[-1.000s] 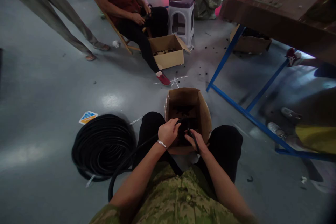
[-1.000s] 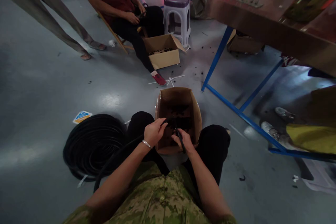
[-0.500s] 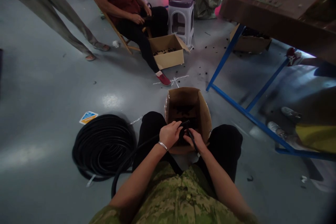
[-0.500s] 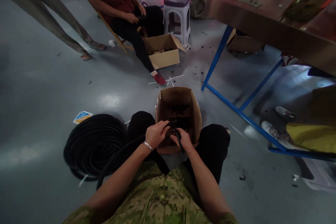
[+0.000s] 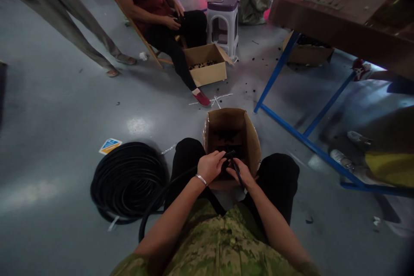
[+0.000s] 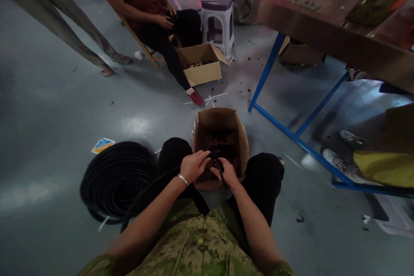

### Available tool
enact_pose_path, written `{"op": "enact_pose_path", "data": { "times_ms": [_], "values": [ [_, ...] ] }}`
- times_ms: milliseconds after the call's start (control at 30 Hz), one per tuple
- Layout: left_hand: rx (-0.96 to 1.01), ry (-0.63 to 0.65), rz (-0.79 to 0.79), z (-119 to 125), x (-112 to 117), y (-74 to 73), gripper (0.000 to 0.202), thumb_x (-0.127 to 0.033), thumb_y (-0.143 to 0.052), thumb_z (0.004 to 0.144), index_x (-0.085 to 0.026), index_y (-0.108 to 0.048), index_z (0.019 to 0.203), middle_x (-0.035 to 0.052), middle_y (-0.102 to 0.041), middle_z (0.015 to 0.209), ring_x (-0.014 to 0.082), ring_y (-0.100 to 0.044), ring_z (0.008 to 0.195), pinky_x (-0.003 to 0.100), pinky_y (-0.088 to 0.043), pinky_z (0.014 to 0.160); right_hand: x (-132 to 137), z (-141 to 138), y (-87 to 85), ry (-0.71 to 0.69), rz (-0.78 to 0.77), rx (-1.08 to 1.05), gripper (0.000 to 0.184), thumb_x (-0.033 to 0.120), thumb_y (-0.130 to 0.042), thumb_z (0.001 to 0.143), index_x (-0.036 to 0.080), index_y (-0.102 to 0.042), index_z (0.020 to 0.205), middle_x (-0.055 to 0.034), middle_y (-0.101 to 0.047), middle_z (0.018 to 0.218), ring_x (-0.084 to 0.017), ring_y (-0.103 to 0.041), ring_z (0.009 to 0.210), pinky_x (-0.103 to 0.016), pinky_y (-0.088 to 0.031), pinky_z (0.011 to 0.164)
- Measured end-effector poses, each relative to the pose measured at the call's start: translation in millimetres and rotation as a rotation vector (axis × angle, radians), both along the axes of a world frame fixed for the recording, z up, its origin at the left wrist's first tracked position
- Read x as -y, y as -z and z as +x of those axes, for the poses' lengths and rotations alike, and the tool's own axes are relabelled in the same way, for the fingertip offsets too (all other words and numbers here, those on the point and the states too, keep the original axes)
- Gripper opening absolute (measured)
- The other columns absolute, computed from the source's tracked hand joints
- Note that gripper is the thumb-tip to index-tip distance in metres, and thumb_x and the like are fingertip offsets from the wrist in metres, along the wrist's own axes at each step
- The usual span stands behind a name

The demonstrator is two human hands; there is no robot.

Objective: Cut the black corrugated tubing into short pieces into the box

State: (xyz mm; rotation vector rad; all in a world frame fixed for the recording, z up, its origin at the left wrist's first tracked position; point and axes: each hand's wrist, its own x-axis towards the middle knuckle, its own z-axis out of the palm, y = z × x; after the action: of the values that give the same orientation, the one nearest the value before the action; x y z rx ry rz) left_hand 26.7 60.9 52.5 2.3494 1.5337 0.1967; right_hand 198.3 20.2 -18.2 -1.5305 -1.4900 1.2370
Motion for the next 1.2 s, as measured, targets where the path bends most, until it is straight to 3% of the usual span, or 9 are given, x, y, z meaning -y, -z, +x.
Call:
{"op": "enact_pose_path", "data": {
  "times_ms": [167,333,533,767,1200],
  "values": [
    [-0.010,0.002,-0.037,-2.7,-5.5,-3.7,0.031,-0.038,-0.041,0.094,-0.027,-0.061,0.115,0.0021,-0.066,0.093,0.0145,-0.062,0.078,0.024,-0.042,0.064,1.1,1.5,-4.8,0.003,-0.012,0.019,0.031,0.046,-0.060,0.077,0.017,-0.065,0.086,-0.0006,-0.062,0.070,-0.015,-0.056,0.065,-0.024,-0.044,0.061],
    [-0.050,-0.006,-0.083,-3.8,-14.0,-6.9,0.030,-0.037,-0.042,0.094,-0.026,-0.061,0.114,0.0023,-0.066,0.095,0.0148,-0.063,0.080,0.024,-0.042,0.065,3.2,0.5,-2.2,0.024,-0.009,0.086,0.034,0.049,-0.058,0.077,0.017,-0.063,0.069,0.0011,-0.054,0.056,-0.013,-0.048,0.053,-0.021,-0.035,0.050],
    [-0.146,-0.052,-0.139,1.7,-19.1,1.7,0.028,-0.035,-0.041,0.094,-0.024,-0.061,0.110,0.0044,-0.067,0.100,0.0171,-0.064,0.082,0.026,-0.043,0.067,4.1,-5.6,8.8,0.086,-0.065,0.180,0.040,0.050,-0.056,0.077,0.017,-0.058,0.053,0.0014,-0.048,0.048,-0.012,-0.046,0.050,-0.021,-0.030,0.048],
    [-0.253,-0.027,-0.233,8.1,-27.8,10.6,0.027,-0.034,-0.041,0.094,-0.021,-0.061,0.105,0.0072,-0.068,0.101,0.0206,-0.065,0.089,0.028,-0.046,0.071,5.6,-11.6,22.3,0.075,-0.112,0.235,0.046,0.049,-0.056,0.078,0.016,-0.058,0.047,-0.0005,-0.048,0.043,-0.013,-0.049,0.049,-0.021,-0.029,0.046],
    [-0.325,-0.015,-0.307,8.5,-31.7,21.7,0.027,-0.033,-0.040,0.094,-0.019,-0.061,0.104,0.0109,-0.068,0.104,0.0229,-0.065,0.095,0.031,-0.048,0.077,6.2,-14.8,31.9,0.017,-0.133,0.415,0.050,0.054,-0.059,0.078,0.014,-0.065,0.048,-0.0037,-0.054,0.044,-0.016,-0.057,0.053,-0.022,-0.029,0.047]
  ]
}}
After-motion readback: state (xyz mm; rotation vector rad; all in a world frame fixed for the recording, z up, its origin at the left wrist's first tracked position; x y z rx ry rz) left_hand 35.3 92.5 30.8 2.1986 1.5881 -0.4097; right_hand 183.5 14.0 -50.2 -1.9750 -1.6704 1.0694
